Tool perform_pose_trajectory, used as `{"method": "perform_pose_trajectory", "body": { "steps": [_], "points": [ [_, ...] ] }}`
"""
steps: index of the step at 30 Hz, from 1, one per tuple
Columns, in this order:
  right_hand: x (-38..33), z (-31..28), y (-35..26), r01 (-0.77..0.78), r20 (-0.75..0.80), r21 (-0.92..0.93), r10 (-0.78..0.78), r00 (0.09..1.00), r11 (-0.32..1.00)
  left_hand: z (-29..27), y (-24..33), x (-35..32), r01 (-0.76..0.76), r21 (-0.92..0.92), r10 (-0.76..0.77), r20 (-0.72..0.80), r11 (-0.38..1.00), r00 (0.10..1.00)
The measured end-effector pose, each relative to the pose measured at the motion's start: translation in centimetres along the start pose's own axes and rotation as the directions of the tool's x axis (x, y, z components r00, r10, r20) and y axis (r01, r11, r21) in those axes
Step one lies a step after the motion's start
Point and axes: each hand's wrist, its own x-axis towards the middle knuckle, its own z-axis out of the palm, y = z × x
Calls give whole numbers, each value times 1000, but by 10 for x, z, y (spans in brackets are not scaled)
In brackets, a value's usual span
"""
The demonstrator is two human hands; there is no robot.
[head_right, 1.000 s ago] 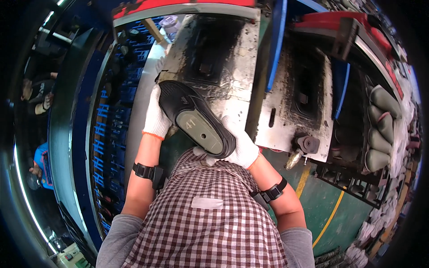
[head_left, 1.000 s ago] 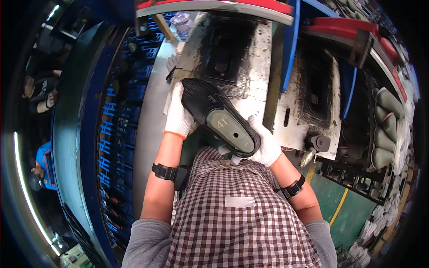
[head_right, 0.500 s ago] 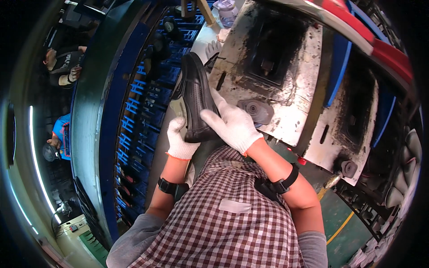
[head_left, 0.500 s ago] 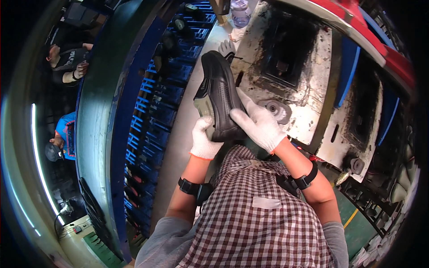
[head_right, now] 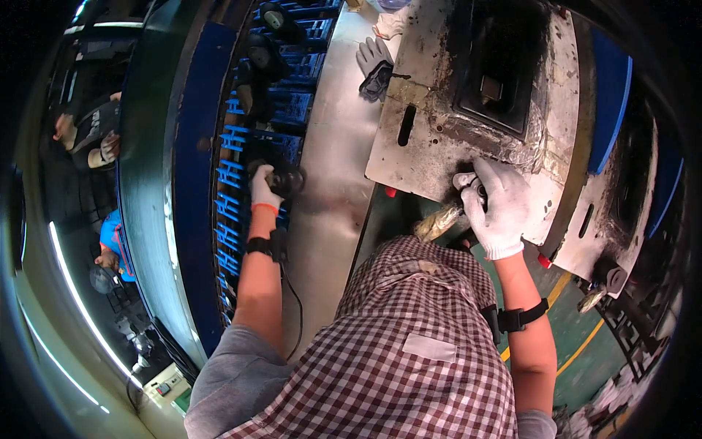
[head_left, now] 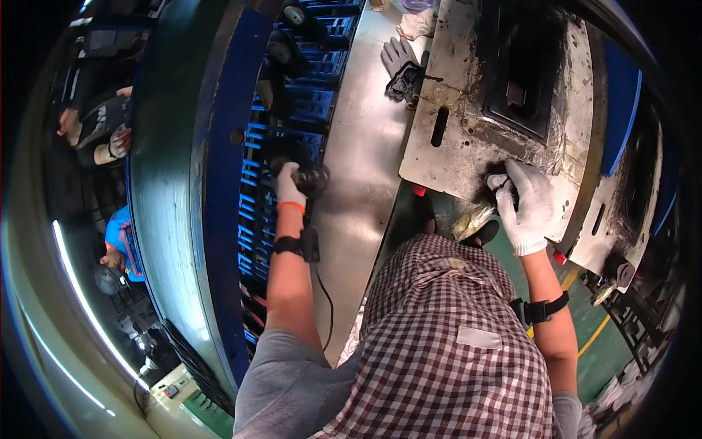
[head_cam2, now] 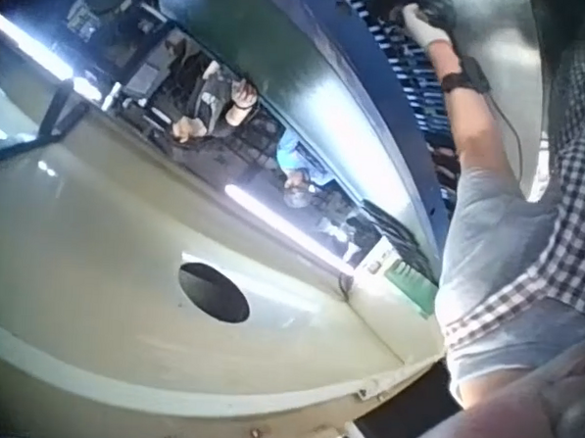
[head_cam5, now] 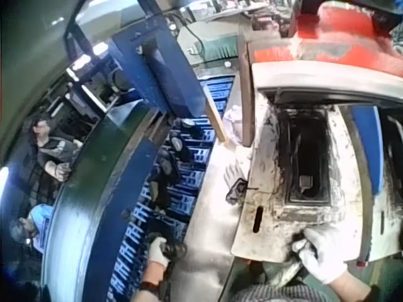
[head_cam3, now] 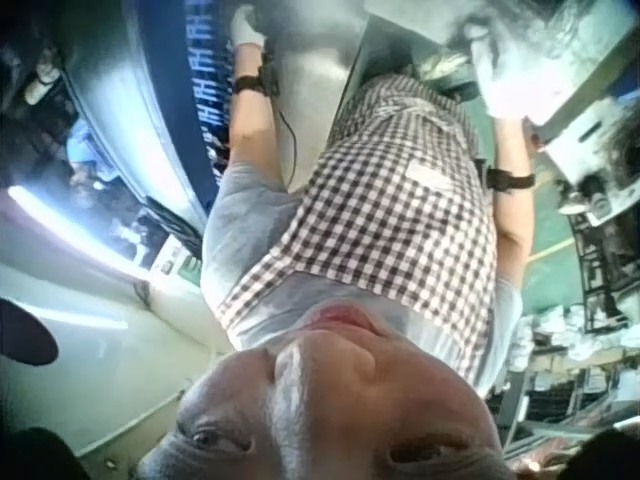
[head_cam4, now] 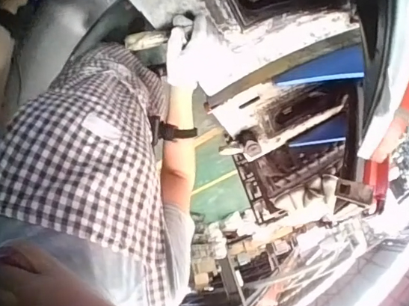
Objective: Pressing shoe soles onto uppers using an industrial pressing machine in a factory setting.
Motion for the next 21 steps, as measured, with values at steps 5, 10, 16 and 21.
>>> {"method": "perform_pose_trajectory", "body": {
  "steps": [5,10,16,21],
  "points": [
    [-2,2,2,-15,16,-85,17,1000,996,19,44,60,-497,162,517,-111,852,849],
    [9,6,-2,49,5,-39,-49,999,998,-29,90,112,-458,729,726,-78,509,683],
    [0,1,-1,-21,-17,-112,20,1000,994,27,53,76,-175,973,614,47,150,788],
    [-5,7,9,0,1,-13,0,1000,1000,43,-2,27,-349,912,626,146,214,766]
  ]
}}
